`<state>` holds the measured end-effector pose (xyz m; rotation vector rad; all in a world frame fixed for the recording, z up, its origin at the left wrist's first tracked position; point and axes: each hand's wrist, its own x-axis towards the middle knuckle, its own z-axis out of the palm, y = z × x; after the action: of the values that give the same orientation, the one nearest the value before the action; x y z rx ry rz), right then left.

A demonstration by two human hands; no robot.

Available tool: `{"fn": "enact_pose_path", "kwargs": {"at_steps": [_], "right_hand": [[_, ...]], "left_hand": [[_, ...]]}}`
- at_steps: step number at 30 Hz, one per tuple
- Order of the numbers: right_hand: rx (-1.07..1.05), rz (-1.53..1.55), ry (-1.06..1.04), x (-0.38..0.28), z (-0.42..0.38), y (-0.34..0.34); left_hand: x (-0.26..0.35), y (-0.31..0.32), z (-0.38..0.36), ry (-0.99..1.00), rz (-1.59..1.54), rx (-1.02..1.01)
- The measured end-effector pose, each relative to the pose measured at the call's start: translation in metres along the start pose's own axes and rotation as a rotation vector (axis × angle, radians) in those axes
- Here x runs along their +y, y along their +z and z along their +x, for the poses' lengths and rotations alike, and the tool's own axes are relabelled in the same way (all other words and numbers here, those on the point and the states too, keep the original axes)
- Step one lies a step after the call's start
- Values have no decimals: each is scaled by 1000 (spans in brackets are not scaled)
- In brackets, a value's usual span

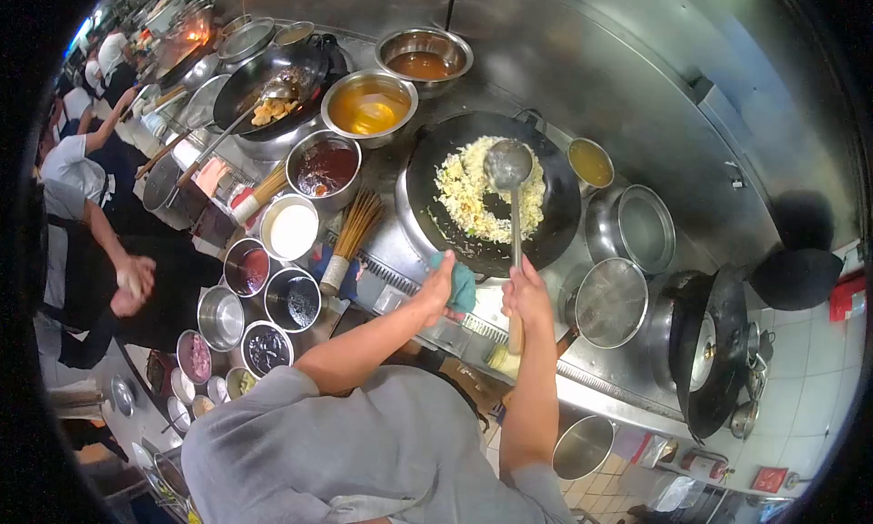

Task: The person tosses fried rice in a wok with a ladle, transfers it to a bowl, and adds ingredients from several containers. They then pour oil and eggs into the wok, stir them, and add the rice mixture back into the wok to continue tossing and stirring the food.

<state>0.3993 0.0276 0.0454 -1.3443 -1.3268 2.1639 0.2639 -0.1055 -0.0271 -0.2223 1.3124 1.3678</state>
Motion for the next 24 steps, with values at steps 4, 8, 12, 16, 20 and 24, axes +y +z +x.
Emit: {"fn": "enact_pose_path", "kwargs": {"at_steps": [4,8,12,16,20,24], "right_hand": [[266,-723,-193,-19,-10,1],[529,-1222,-508,26,16,-53],[288,-827,-256,51,-6,-15],[170,-794,-289,62,-72,3],[63,-437,-49,58,-76,13],[194,-580,-162,44,-21,-5]], "left_hand": [[11,19,-8,20,-111,42],[-10,10,33,130,-150,68],[-18,8,50,267,-182,99],[-1,14,23,244,-213,141],[11,12,2,213,-203,84],[-8,1,34,284,-133,53]]}}
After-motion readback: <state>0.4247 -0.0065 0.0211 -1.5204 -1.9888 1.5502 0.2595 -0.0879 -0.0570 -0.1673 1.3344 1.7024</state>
